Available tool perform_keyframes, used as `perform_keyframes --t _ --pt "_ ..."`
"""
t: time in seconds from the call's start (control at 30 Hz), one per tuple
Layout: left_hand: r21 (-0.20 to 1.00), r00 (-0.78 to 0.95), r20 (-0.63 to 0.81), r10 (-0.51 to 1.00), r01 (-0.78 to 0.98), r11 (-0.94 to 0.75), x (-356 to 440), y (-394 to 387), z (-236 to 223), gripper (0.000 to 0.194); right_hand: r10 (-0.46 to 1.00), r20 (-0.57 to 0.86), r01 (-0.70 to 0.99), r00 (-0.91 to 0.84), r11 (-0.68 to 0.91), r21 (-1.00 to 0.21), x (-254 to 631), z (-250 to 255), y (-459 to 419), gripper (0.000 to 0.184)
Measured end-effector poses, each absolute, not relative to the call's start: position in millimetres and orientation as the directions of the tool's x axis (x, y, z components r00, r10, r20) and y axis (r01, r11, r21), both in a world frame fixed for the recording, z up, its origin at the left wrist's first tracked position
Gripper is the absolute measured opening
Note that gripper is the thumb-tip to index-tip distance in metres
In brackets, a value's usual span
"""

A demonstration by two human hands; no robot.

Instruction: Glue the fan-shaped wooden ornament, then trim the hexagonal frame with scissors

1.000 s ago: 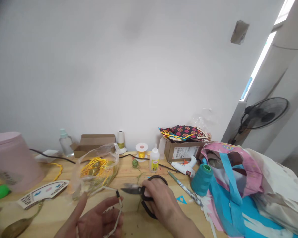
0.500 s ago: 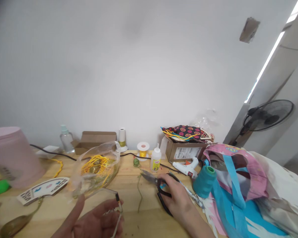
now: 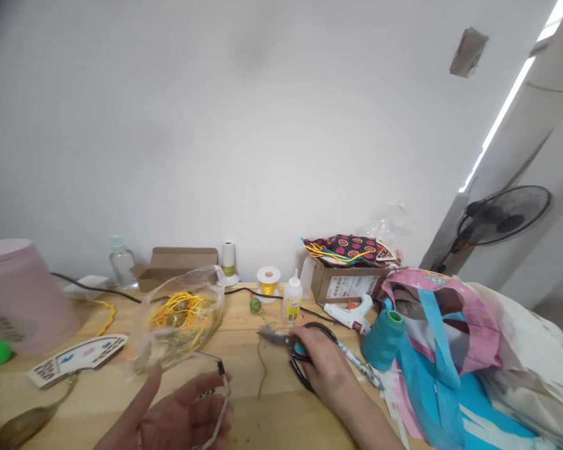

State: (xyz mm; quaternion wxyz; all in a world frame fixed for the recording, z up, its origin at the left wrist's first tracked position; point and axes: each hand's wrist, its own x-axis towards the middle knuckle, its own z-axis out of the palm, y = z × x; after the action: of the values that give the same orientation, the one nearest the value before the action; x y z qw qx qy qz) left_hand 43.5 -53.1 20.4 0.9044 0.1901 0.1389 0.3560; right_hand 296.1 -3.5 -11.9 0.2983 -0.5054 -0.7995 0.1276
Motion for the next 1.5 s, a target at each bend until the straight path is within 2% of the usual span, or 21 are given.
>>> perform_keyframes --t 0.13,0.23,0.5,0.57,0.63,0.7,0.77,0.9,1.0,1.07,1.13,1.17,1.2,1.23,1.27,1.3,1.33,1.37,1.43,1.47,1.5 --pt "0.427 0.71 -0.141 0.69 -0.585 0.689 42.6 -49.7 19.5 0.05 0.894 0.323 0.763 -0.311 0.438 -0.476 286.3 -17.8 7.6 0.045" --pt "0.432 0.695 -0.142 0.705 -0.597 0.676 42.2 -49.4 16.3 0.052 0.899 0.308 0.76 -0.31 0.429 -0.487 293.5 -18.1 8.0 0.04" --pt "0.435 0.699 -0.135 0.703 -0.595 0.676 42.1 -49.6 15.4 0.053 0.925 0.351 0.662 -0.149 0.357 -0.659 316.9 8.9 -13.7 0.027" --pt "0.464 0.715 -0.116 0.69 -0.575 0.674 44.5 -49.2 15.8 0.052 0.932 0.358 0.566 -0.048 0.321 -0.76 305.9 12.6 -17.7 0.026" --pt "0.497 0.737 -0.093 0.67 -0.549 0.673 49.0 -48.9 13.1 0.054 0.955 0.295 0.323 0.041 0.266 -0.908 287.9 11.8 -23.1 0.03" --pt "0.527 0.766 -0.083 0.637 -0.509 0.681 54.9 -49.1 6.7 0.06 0.979 0.203 0.097 -0.017 0.204 -0.974 267.1 7.6 -29.9 0.03" --pt "0.55 0.804 -0.078 0.59 -0.459 0.697 60.8 -49.9 -1.8 0.067 0.981 0.131 -0.054 -0.146 0.125 -0.991 248.1 2.7 -36.4 0.034" --pt "0.548 0.838 -0.065 0.542 -0.424 0.721 67.0 -51.2 -14.0 0.074 0.962 0.075 -0.134 -0.263 0.041 -0.99 224.0 -3.0 -40.2 0.038" --pt "0.577 0.826 -0.109 0.554 -0.401 0.711 63.4 -49.2 -14.3 0.077 0.981 0.092 -0.147 -0.171 0.067 -0.987 218.3 -5.1 -33.2 0.035" --pt "0.619 0.792 -0.189 0.581 -0.363 0.696 56.3 -45.9 -12.0 0.082 0.993 0.105 -0.177 -0.062 0.092 -0.98 219.6 -7.0 -26.7 0.033" --pt "0.715 0.675 -0.286 0.68 -0.322 0.62 46.0 -41.3 -7.8 0.083 0.995 0.097 -0.202 0.032 0.101 -0.974 224.2 -8.7 -21.8 0.037" --pt "0.809 0.563 -0.301 0.769 -0.277 0.519 40.2 -38.6 -4.8 0.08 0.994 0.087 -0.209 0.069 0.1 -0.973 227.1 -9.1 -20.7 0.039" --pt "0.914 0.432 -0.265 0.862 -0.173 0.368 34.5 -35.6 -1.2 0.074 0.992 0.078 -0.209 0.101 0.097 -0.973 230.2 -8.9 -20.5 0.041" --pt "0.986 0.318 -0.159 0.935 0.003 0.167 29.1 -32.0 2.8 0.066 0.99 0.069 -0.202 0.124 0.093 -0.975 233.2 -8.1 -21.2 0.041" --pt "0.97 0.259 -0.014 0.966 0.237 -0.049 24.3 -27.8 7.0 0.055 0.988 0.06 -0.192 0.143 0.087 -0.978 235.7 -6.8 -22.6 0.041" --pt "0.853 0.315 0.11 0.943 0.457 -0.252 20.0 -22.5 10.8 0.045 0.987 0.05 -0.184 0.153 0.078 -0.98 237.6 -5.1 -24.4 0.04" --pt "0.673 0.429 0.174 0.886 0.605 -0.425 16.2 -16.1 14.0 0.039 0.987 0.042 -0.178 0.153 0.069 -0.982 238.8 -3.4 -26.2 0.039" --pt "0.485 0.54 0.18 0.823 0.679 -0.551 12.5 -8.6 16.6 0.035 0.988 0.036 -0.176 0.151 0.063 -0.982 239.4 -1.9 -27.9 0.039" --pt "0.174 0.619 0.177 0.765 0.746 -0.643 4.3 9.0 20.1 0.036 0.987 0.046 -0.188 0.152 0.074 -0.979 239.2 -0.2 -29.8 0.039" --pt "0.067 0.62 0.182 0.763 0.766 -0.639 -0.7 18.3 21.9 0.041 0.986 0.058 -0.199 0.155 0.089 -0.976 239.0 -0.3 -30.1 0.039" --pt "0.033 0.611 0.19 0.768 0.778 -0.627 -6.6 26.9 24.3 0.047 0.985 0.071 -0.209 0.154 0.103 -0.973 238.9 -1.0 -29.9 0.039"
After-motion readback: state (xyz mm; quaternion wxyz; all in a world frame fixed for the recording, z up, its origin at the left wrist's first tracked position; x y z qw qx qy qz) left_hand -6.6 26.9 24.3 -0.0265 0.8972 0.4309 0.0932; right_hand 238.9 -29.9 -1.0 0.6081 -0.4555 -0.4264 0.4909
